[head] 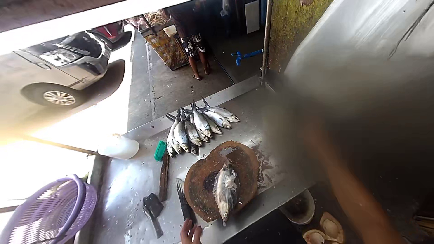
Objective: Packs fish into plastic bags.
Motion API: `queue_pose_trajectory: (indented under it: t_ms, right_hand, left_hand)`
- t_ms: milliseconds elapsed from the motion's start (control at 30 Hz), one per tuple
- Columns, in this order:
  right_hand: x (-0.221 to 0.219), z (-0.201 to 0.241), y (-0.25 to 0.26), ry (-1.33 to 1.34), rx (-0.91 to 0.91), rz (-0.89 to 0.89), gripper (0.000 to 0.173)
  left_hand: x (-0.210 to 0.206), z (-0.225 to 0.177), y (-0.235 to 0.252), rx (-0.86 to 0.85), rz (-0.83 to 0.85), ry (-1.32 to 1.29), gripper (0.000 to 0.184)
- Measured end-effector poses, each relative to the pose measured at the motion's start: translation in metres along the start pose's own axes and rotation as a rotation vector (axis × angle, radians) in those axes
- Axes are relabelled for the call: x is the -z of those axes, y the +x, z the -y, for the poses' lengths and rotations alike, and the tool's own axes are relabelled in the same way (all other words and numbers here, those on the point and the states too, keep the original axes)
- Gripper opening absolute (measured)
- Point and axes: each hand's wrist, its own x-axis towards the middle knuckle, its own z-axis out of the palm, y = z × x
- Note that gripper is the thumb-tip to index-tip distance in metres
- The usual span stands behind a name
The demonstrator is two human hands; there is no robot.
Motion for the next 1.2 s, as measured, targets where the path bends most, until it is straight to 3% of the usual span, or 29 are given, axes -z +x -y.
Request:
queue_pose_trajectory:
  t_ms: [67, 133, 233, 300, 367, 400, 467, 567, 667, 767, 833, 900, 967, 1067, 1100, 1200]
  right_hand:
    - [-0.049, 0.045, -0.058, 0.244, 0.119, 0.412, 0.069]
    - [-0.075, 0.102, -0.128, 0.555, 0.398, 0.779, 0.039]
    - [-0.043, 0.175, -0.189, 0.832, 0.789, 1.173, 0.028]
    - [0.001, 0.189, -0.194, 0.871, 0.873, 1.076, 0.026]
    - [0.035, 0.184, -0.184, 0.849, 0.844, 0.806, 0.027]
    - [0.044, 0.181, -0.179, 0.834, 0.807, 0.688, 0.027]
    - [0.056, 0.178, -0.175, 0.870, 0.697, 0.494, 0.027]
    - [0.058, 0.182, -0.173, 0.984, 0.535, 0.341, 0.030]
    - [0.036, 0.208, -0.185, 1.119, 0.416, 0.373, 0.030]
    - [-0.015, 0.232, -0.190, 1.149, 0.375, 0.423, 0.041]
    - [-0.051, 0.251, -0.192, 1.191, 0.270, 0.486, 0.043]
    - [-0.078, 0.267, -0.195, 1.095, 0.223, 0.485, 0.044]
    - [-0.084, 0.276, -0.193, 0.647, 0.246, 0.304, 0.043]
    - [-0.074, 0.301, -0.187, 0.357, 0.344, 0.131, 0.050]
    - [-0.074, 0.317, -0.195, 0.369, 0.400, 0.174, 0.050]
    - [-0.094, 0.379, -0.257, 0.468, 0.650, 0.647, 0.043]
  left_hand:
    - [-0.014, -0.032, 0.003, -0.214, 0.219, 0.078, 0.084]
    - [-0.026, -0.079, 0.000, -0.432, 0.467, 0.093, 0.094]
    - [-0.048, -0.145, -0.004, -0.729, 0.769, 0.100, 0.094]
    - [-0.052, -0.167, -0.004, -0.789, 0.899, 0.110, 0.074]
    - [-0.045, -0.167, 0.004, -0.808, 0.952, 0.162, 0.036]
    - [-0.036, -0.164, 0.010, -0.790, 0.956, 0.249, 0.026]
    - [-0.008, -0.153, 0.027, -0.689, 0.925, 0.475, 0.026]
    - [0.047, -0.126, 0.059, -0.581, 0.755, 0.436, 0.029]
    - [0.101, -0.103, 0.078, -0.455, 0.626, 0.127, 0.023]
    - [0.124, -0.087, 0.077, -0.196, 0.391, -0.614, 0.006]
    - [0.132, -0.086, 0.076, 0.005, 0.290, -0.969, 0.015]
    - [0.141, -0.085, 0.077, 0.121, 0.150, -0.923, 0.031]
    - [0.152, -0.076, 0.078, 0.179, 0.028, -0.811, 0.035]
    - [0.175, -0.062, 0.077, 0.059, -0.017, -0.757, 0.008]
    - [0.178, -0.061, 0.075, 0.015, 0.007, -0.751, 0.013]
    - [0.168, -0.078, 0.056, -0.051, 0.191, -0.564, 0.017]
